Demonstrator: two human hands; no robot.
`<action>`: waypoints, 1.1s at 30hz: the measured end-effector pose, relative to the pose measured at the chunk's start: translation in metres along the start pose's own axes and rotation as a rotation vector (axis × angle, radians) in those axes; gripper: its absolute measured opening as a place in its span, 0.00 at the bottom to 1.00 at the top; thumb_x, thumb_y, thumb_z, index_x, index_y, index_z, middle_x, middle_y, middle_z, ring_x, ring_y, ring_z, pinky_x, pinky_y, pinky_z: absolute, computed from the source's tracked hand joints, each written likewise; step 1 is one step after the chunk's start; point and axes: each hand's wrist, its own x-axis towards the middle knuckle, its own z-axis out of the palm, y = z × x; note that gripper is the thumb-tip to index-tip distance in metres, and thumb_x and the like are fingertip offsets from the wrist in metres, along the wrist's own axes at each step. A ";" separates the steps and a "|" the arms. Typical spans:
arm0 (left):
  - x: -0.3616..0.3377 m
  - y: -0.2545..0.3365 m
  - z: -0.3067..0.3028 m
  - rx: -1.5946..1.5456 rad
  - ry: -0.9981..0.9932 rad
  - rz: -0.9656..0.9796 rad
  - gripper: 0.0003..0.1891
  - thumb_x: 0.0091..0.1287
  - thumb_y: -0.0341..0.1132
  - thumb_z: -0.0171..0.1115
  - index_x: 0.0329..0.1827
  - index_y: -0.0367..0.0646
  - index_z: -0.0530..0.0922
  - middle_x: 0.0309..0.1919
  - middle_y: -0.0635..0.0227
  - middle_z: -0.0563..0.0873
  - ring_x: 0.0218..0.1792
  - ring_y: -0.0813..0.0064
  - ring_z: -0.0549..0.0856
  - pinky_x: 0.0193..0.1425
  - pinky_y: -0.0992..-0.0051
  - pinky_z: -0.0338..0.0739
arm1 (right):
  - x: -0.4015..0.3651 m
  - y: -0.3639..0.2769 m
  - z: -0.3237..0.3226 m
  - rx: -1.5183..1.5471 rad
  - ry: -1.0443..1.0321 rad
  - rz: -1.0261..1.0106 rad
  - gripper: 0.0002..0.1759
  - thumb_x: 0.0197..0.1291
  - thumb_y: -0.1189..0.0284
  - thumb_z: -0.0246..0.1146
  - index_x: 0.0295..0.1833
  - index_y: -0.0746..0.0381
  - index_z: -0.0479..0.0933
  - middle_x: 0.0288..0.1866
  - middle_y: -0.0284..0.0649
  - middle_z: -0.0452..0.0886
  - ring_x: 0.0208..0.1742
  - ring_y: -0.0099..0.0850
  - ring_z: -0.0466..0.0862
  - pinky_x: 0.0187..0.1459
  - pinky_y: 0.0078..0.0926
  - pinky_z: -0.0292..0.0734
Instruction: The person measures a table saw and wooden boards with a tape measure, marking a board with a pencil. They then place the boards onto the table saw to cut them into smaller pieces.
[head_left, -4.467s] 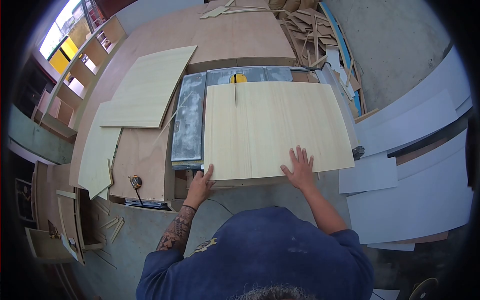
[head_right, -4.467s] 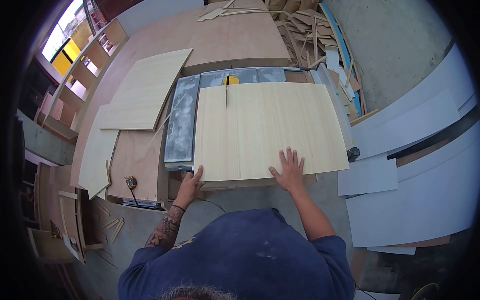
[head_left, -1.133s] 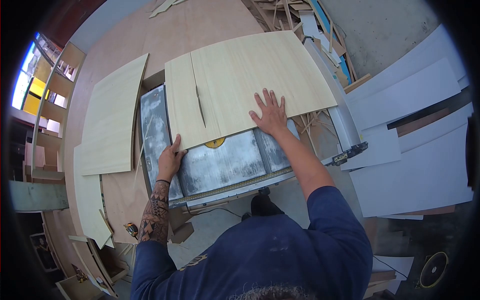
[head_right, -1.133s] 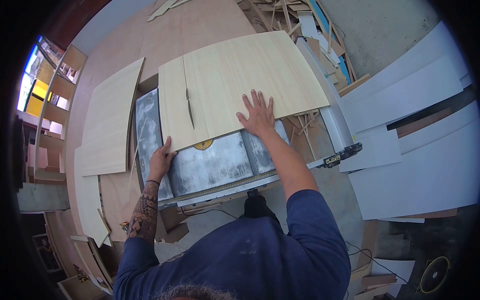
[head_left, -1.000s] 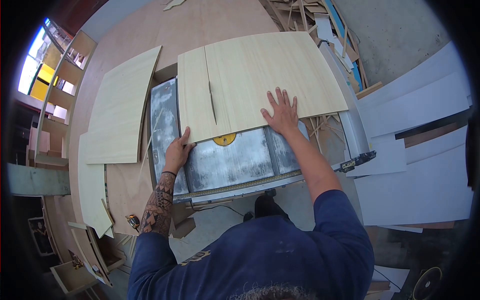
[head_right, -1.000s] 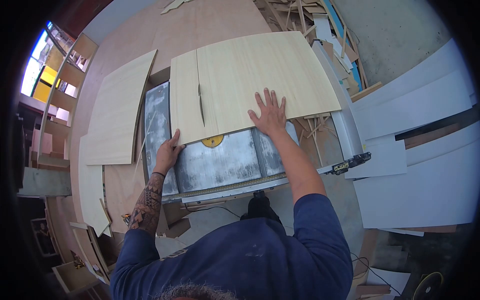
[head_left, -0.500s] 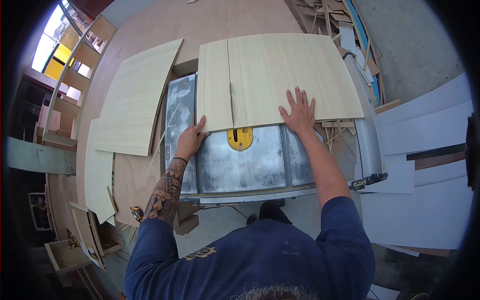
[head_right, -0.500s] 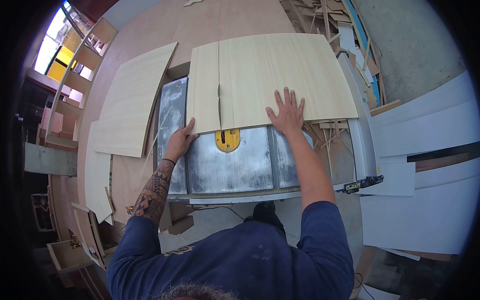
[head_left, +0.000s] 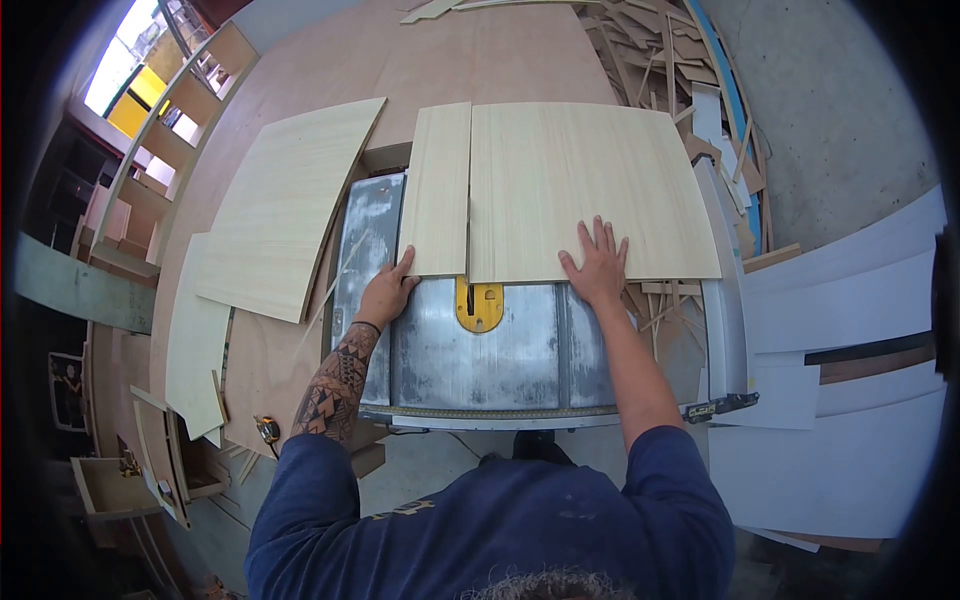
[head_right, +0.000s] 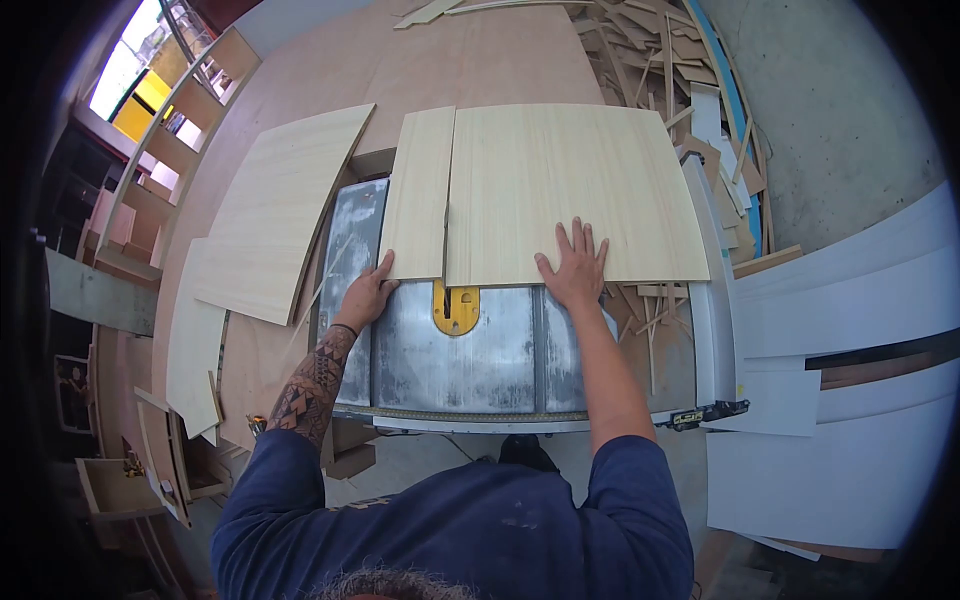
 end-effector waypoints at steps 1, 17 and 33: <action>-0.002 0.001 -0.002 -0.001 0.015 -0.012 0.35 0.80 0.47 0.63 0.88 0.65 0.62 0.57 0.48 0.85 0.57 0.47 0.88 0.61 0.54 0.85 | -0.003 0.004 0.001 0.057 0.021 0.023 0.47 0.69 0.47 0.65 0.88 0.51 0.61 0.91 0.52 0.52 0.92 0.49 0.50 0.87 0.67 0.37; -0.161 -0.033 0.011 0.122 0.055 0.012 0.37 0.78 0.43 0.64 0.88 0.59 0.62 0.42 0.57 0.85 0.47 0.54 0.86 0.51 0.55 0.81 | 0.008 0.121 0.011 2.086 0.314 0.988 0.31 0.77 0.58 0.65 0.76 0.65 0.71 0.72 0.48 0.81 0.71 0.47 0.82 0.71 0.54 0.82; -0.240 -0.036 0.033 0.040 0.205 -0.118 0.35 0.76 0.41 0.65 0.86 0.63 0.66 0.44 0.58 0.82 0.47 0.55 0.83 0.53 0.56 0.79 | 0.039 0.038 -0.159 2.172 0.254 0.374 0.30 0.70 0.69 0.66 0.73 0.69 0.70 0.70 0.51 0.81 0.68 0.47 0.84 0.65 0.49 0.89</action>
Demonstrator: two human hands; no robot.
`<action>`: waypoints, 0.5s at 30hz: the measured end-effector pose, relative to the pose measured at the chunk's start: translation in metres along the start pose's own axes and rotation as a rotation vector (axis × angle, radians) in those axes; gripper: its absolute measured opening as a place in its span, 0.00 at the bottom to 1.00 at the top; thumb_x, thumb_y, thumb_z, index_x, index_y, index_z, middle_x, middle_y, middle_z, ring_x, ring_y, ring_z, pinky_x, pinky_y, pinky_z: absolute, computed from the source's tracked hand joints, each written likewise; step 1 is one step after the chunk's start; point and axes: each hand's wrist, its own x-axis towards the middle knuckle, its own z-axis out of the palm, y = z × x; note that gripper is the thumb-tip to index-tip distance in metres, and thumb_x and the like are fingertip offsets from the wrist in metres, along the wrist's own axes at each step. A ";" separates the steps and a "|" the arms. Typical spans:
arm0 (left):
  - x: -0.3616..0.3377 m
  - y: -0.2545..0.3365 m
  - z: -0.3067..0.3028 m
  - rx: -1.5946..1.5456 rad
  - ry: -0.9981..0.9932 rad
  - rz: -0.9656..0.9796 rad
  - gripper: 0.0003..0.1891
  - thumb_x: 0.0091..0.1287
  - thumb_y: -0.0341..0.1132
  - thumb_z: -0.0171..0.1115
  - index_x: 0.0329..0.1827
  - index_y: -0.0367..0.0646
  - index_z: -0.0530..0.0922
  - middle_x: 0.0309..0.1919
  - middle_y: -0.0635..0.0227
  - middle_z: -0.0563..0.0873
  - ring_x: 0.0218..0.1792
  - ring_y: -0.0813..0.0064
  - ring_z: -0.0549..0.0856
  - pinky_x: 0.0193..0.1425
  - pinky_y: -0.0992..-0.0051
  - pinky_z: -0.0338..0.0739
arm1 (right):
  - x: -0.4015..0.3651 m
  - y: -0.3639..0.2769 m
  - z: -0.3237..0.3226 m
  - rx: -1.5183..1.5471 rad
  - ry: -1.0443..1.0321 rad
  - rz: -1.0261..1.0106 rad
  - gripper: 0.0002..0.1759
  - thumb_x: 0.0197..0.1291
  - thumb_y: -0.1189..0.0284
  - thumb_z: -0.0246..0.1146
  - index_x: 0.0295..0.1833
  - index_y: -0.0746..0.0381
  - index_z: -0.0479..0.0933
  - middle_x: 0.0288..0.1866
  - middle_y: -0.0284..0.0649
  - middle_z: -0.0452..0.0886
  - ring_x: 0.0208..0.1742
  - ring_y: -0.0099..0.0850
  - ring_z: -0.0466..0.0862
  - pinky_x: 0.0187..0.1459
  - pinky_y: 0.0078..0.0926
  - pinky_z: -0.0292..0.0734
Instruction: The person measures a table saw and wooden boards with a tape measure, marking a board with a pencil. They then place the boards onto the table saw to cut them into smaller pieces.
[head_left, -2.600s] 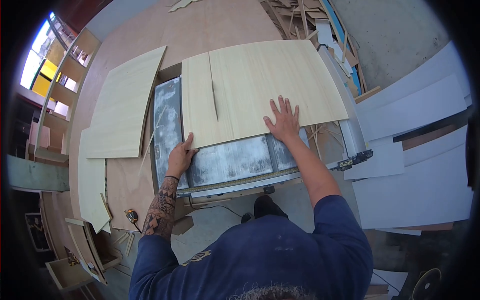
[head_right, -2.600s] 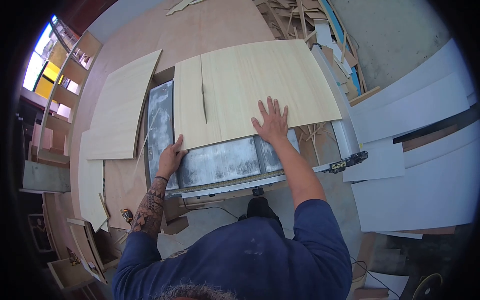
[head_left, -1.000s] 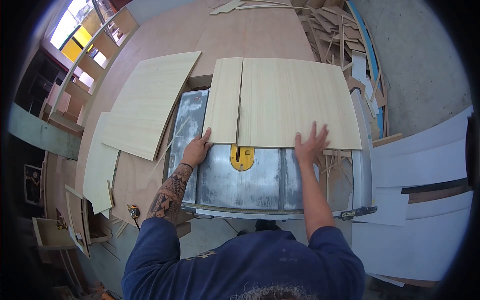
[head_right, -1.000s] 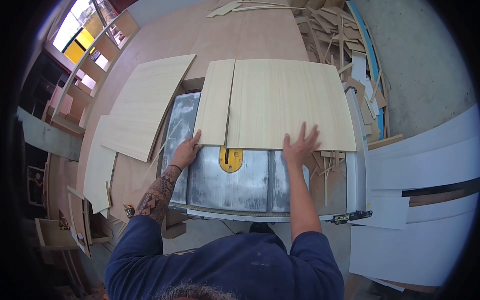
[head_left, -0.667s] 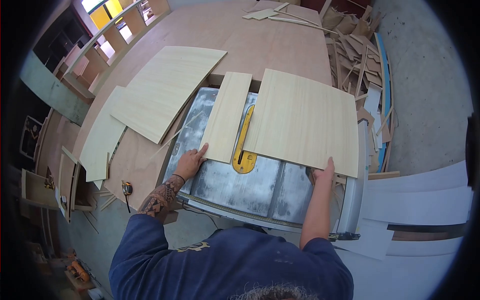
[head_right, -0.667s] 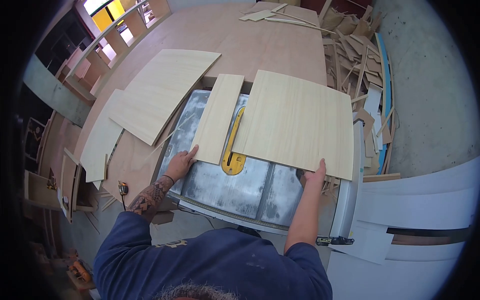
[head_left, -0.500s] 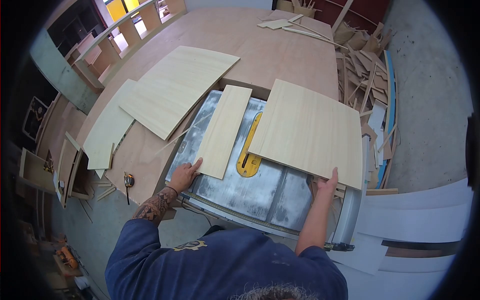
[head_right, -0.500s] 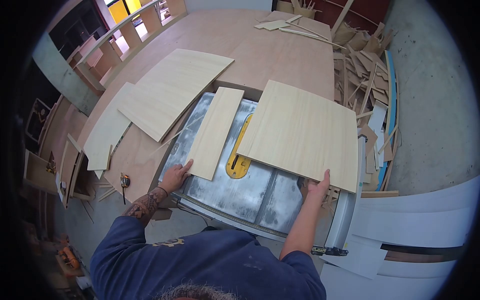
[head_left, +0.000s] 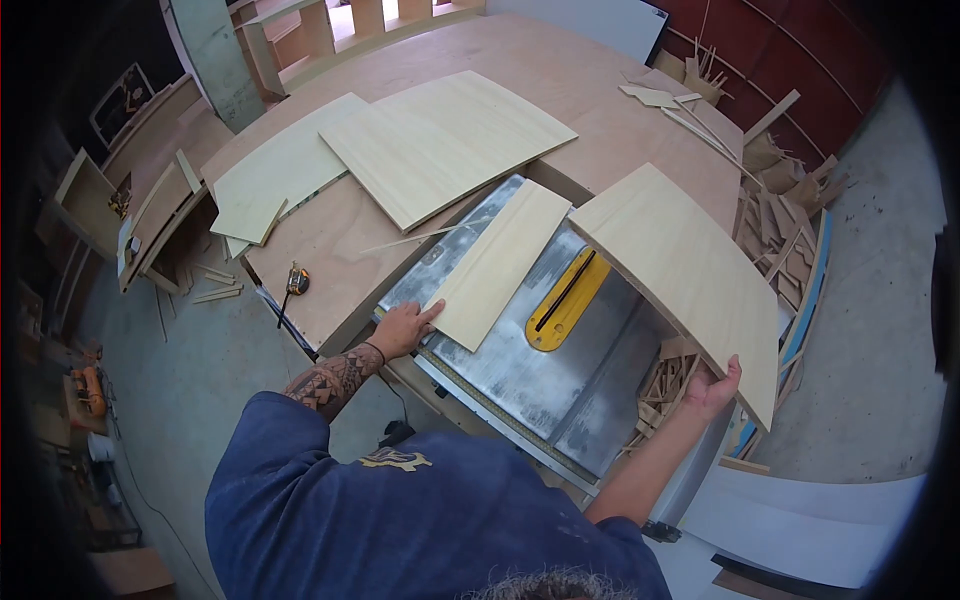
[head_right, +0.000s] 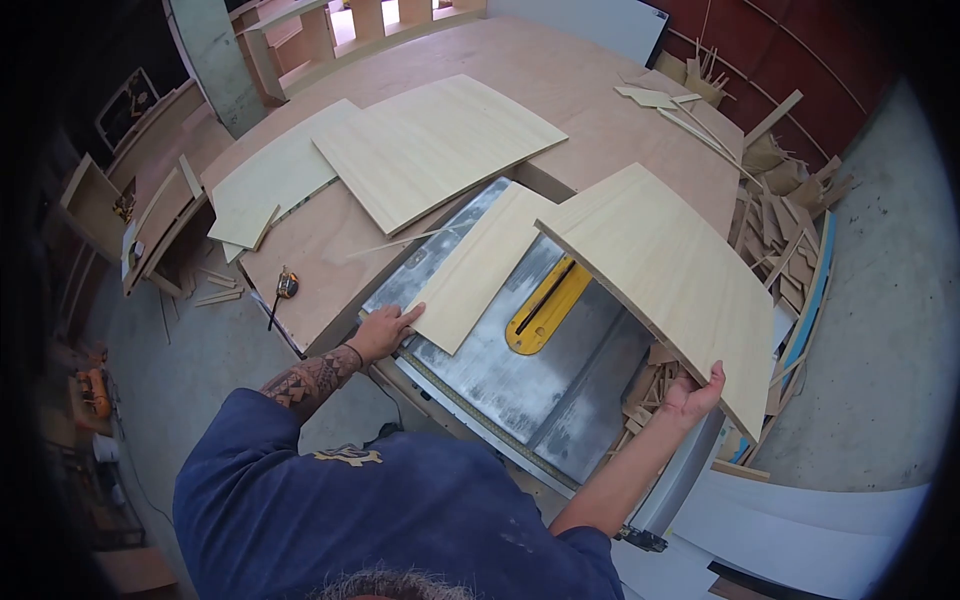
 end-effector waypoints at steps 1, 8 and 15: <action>-0.001 -0.002 0.002 0.010 0.002 0.017 0.34 0.78 0.42 0.63 0.86 0.61 0.66 0.43 0.58 0.82 0.47 0.55 0.83 0.52 0.56 0.79 | -0.010 0.005 0.016 0.001 -0.010 -0.007 0.30 0.70 0.69 0.66 0.73 0.70 0.71 0.70 0.52 0.81 0.68 0.46 0.85 0.64 0.48 0.89; -0.048 -0.009 0.003 0.113 0.032 0.171 0.32 0.80 0.44 0.59 0.86 0.53 0.65 0.45 0.66 0.85 0.49 0.62 0.84 0.54 0.60 0.74 | -0.084 0.084 0.132 -0.035 -0.110 0.028 0.30 0.72 0.67 0.66 0.73 0.69 0.70 0.70 0.51 0.80 0.67 0.47 0.85 0.64 0.49 0.89; -0.122 -0.019 -0.005 0.052 -0.010 0.190 0.35 0.79 0.43 0.61 0.86 0.47 0.62 0.45 0.68 0.86 0.50 0.66 0.84 0.56 0.61 0.72 | -0.163 0.267 0.257 0.000 -0.135 0.246 0.25 0.71 0.69 0.69 0.67 0.68 0.74 0.66 0.48 0.81 0.63 0.45 0.86 0.62 0.51 0.89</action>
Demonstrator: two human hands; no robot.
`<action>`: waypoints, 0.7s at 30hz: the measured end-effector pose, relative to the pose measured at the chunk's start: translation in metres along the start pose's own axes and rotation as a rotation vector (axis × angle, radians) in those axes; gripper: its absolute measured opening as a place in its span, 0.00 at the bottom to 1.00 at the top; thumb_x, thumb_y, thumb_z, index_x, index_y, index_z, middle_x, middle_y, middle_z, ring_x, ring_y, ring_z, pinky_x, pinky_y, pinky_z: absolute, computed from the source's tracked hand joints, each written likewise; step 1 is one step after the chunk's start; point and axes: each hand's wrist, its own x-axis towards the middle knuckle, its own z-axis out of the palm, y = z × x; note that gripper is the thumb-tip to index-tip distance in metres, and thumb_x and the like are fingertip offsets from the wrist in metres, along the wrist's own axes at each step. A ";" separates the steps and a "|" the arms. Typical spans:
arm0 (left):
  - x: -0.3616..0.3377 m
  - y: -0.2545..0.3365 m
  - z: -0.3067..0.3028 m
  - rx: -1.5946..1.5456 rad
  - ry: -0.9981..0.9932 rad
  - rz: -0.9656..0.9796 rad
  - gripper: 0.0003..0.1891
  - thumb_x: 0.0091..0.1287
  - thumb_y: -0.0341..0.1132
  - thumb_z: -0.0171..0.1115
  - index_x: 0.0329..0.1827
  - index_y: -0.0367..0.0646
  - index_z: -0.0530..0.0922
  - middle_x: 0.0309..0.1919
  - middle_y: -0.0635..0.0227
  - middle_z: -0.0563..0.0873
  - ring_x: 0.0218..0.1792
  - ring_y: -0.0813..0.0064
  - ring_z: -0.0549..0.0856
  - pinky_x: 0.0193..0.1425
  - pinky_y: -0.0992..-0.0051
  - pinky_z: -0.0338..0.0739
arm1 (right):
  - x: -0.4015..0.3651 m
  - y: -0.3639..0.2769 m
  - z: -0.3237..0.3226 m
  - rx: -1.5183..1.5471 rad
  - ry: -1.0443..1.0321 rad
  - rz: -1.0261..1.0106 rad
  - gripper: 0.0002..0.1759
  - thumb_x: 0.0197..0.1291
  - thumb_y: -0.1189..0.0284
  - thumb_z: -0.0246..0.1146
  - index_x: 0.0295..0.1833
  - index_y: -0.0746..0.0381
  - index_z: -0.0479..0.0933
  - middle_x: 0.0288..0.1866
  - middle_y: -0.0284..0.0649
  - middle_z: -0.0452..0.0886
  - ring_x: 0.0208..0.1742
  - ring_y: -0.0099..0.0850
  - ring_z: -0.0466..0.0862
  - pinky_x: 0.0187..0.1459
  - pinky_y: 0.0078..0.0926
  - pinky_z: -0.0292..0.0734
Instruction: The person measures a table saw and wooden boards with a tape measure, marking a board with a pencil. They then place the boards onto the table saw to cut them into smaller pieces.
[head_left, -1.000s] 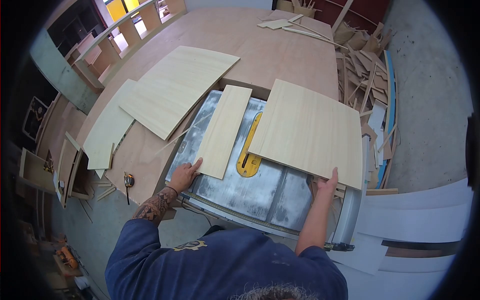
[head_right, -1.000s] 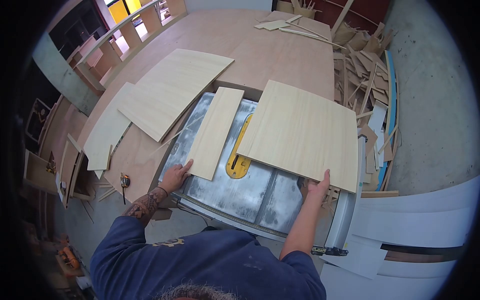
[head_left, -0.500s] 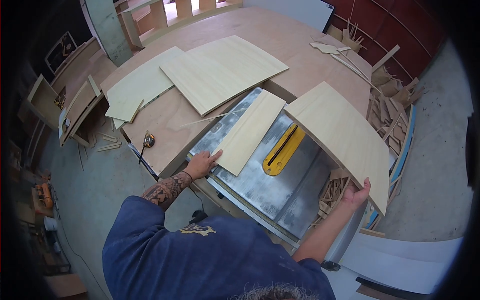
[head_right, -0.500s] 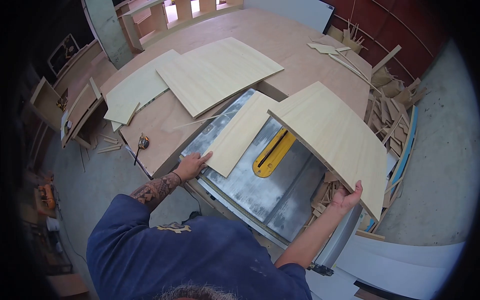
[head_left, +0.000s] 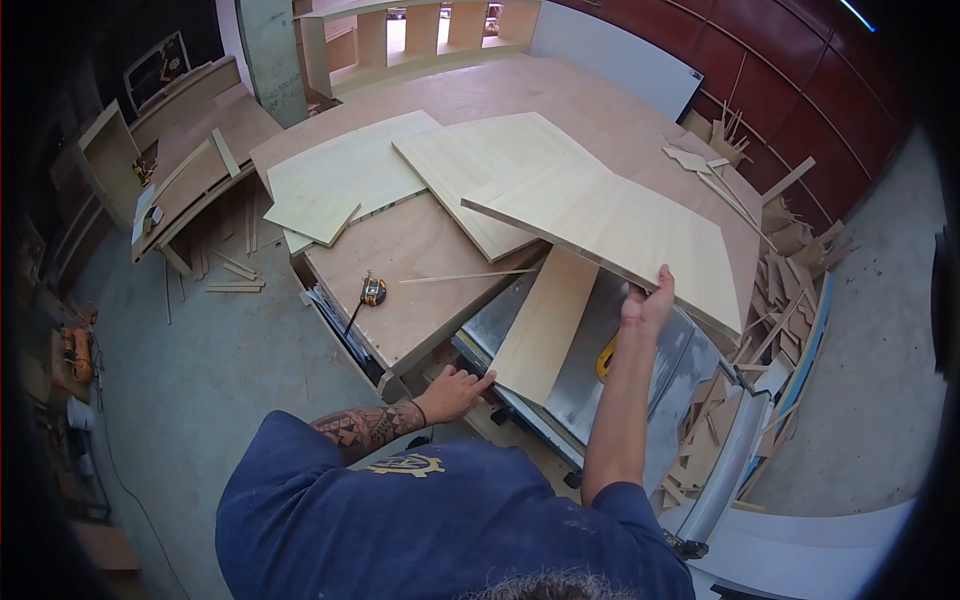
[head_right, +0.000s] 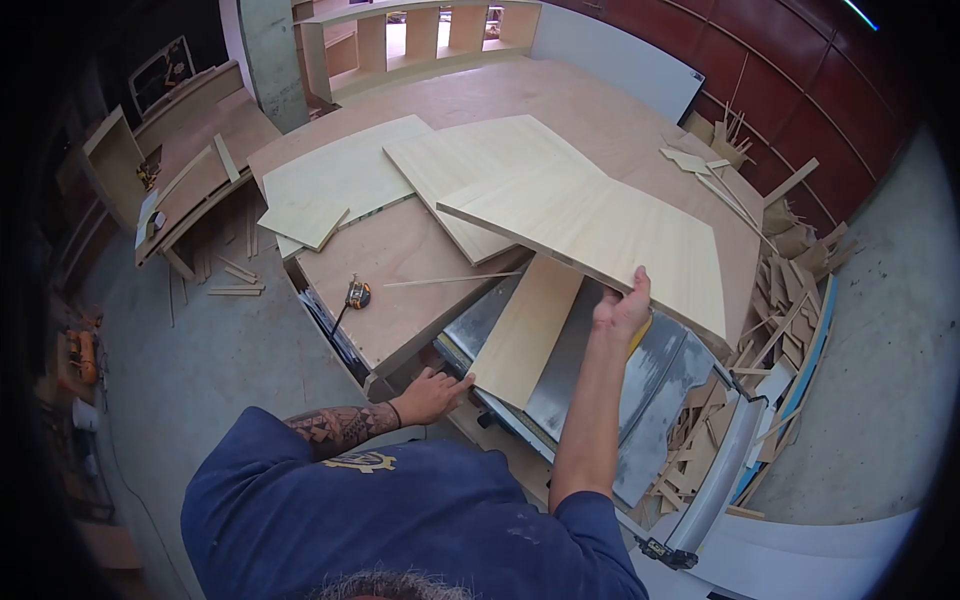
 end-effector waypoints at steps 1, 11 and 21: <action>-0.006 0.000 -0.005 -0.043 -0.036 -0.018 0.35 0.78 0.43 0.62 0.86 0.47 0.62 0.45 0.67 0.86 0.50 0.65 0.85 0.56 0.61 0.72 | -0.006 0.033 0.021 -0.003 0.050 0.035 0.24 0.69 0.71 0.70 0.66 0.69 0.75 0.65 0.48 0.82 0.62 0.44 0.86 0.60 0.52 0.90; -0.159 -0.051 0.013 -0.984 -0.242 -0.569 0.31 0.80 0.50 0.62 0.79 0.39 0.75 0.42 0.45 0.90 0.45 0.51 0.90 0.53 0.59 0.83 | -0.014 0.362 0.091 0.167 0.034 0.506 0.26 0.78 0.67 0.65 0.73 0.67 0.68 0.66 0.50 0.80 0.68 0.50 0.83 0.66 0.57 0.87; -0.235 -0.083 0.036 -0.992 -0.284 -0.878 0.31 0.79 0.51 0.63 0.77 0.39 0.77 0.44 0.48 0.92 0.44 0.61 0.91 0.55 0.64 0.83 | -0.101 0.382 0.113 -0.610 -0.569 0.937 0.41 0.82 0.43 0.52 0.84 0.63 0.58 0.76 0.63 0.74 0.72 0.58 0.80 0.67 0.53 0.83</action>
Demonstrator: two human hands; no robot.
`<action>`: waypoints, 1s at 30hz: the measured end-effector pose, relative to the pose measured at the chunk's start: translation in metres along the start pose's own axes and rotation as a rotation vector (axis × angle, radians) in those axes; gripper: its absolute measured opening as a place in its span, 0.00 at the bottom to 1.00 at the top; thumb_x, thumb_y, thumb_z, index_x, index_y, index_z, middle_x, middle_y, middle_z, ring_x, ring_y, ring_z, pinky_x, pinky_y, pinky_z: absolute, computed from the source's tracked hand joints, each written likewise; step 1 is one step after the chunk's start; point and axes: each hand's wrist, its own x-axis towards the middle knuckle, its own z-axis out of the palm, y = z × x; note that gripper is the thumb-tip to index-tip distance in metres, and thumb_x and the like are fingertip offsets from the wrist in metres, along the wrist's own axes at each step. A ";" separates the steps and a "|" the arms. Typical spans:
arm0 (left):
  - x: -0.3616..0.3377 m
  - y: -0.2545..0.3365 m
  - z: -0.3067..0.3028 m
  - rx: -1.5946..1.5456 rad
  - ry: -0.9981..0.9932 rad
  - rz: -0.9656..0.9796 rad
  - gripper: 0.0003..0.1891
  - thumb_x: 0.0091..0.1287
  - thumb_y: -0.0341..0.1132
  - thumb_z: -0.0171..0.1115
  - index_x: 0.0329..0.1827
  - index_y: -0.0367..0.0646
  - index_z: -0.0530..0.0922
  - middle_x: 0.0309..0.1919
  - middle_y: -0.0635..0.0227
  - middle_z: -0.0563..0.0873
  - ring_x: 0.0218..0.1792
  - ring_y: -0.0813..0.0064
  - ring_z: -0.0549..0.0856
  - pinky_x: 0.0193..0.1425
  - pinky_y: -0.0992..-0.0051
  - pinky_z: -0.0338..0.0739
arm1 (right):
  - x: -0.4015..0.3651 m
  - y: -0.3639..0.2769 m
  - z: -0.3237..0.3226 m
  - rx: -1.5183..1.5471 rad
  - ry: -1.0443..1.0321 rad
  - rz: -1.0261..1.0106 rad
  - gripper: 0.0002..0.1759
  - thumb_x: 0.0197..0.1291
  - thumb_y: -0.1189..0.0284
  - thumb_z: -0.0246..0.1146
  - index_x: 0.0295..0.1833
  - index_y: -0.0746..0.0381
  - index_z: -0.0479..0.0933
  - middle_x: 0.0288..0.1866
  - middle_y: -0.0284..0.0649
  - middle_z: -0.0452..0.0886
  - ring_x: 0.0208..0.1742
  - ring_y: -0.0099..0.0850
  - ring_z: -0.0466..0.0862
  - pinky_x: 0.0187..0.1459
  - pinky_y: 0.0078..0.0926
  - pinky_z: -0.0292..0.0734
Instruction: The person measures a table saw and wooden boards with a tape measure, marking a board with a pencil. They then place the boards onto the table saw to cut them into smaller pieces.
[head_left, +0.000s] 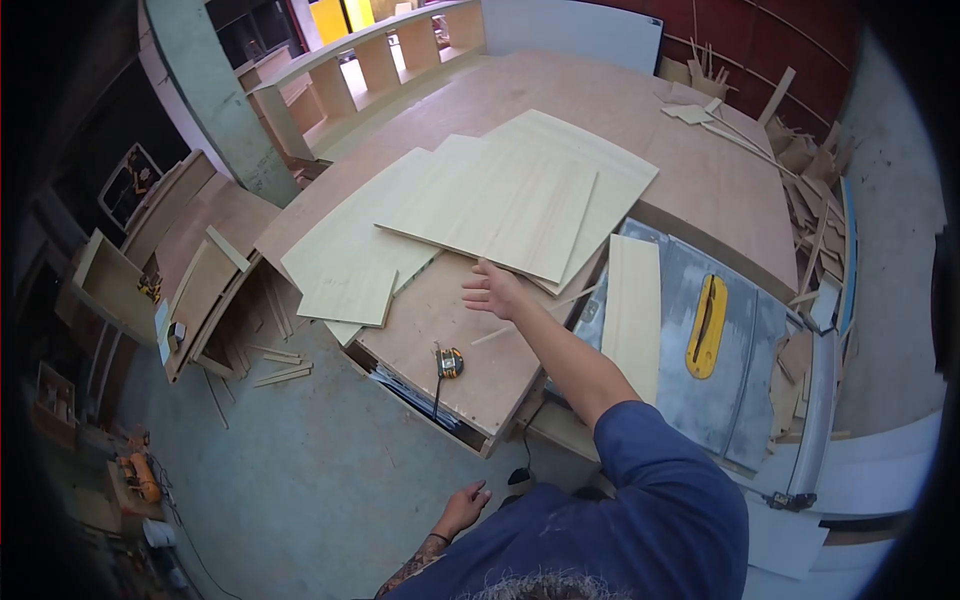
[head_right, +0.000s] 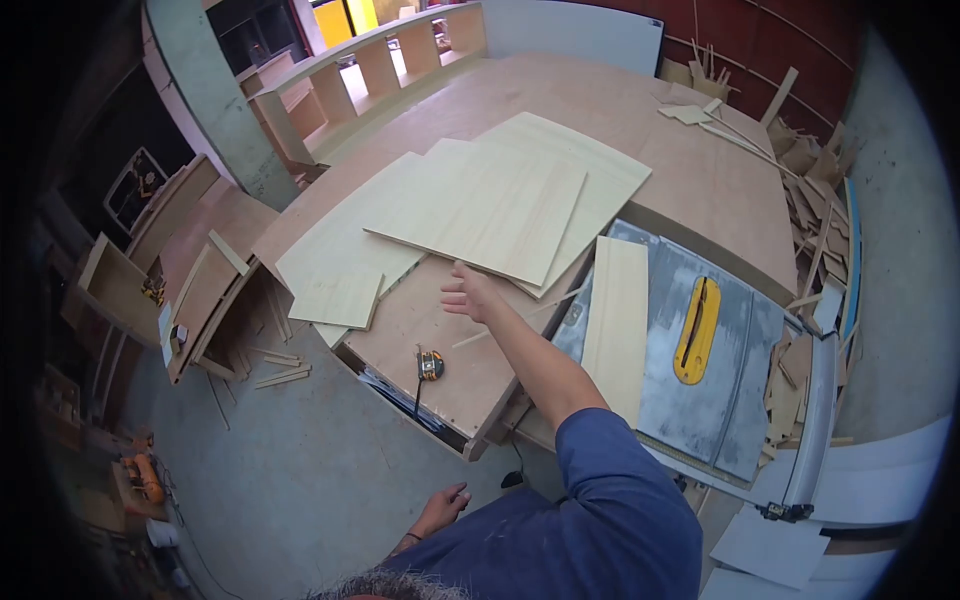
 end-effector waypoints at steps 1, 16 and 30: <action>0.002 0.013 -0.001 -0.009 -0.036 0.011 0.31 0.79 0.51 0.63 0.78 0.39 0.76 0.46 0.48 0.92 0.44 0.62 0.91 0.56 0.64 0.83 | -0.042 0.012 0.005 -0.099 -0.062 -0.026 0.38 0.82 0.46 0.53 0.82 0.63 0.61 0.74 0.61 0.78 0.71 0.53 0.82 0.65 0.48 0.84; 0.079 0.168 0.000 0.292 -0.449 0.503 0.28 0.82 0.47 0.61 0.78 0.39 0.76 0.46 0.51 0.91 0.46 0.61 0.90 0.57 0.65 0.82 | -0.265 0.358 -0.224 0.133 0.622 0.400 0.25 0.79 0.64 0.59 0.75 0.62 0.71 0.69 0.47 0.80 0.67 0.45 0.83 0.70 0.56 0.76; 0.064 0.167 -0.023 0.328 -0.583 0.241 0.28 0.84 0.47 0.59 0.78 0.37 0.75 0.44 0.61 0.89 0.48 0.69 0.88 0.57 0.68 0.82 | -0.221 0.358 -0.232 0.389 0.774 0.154 0.21 0.71 0.70 0.63 0.68 0.58 0.77 0.59 0.43 0.85 0.59 0.41 0.86 0.62 0.48 0.81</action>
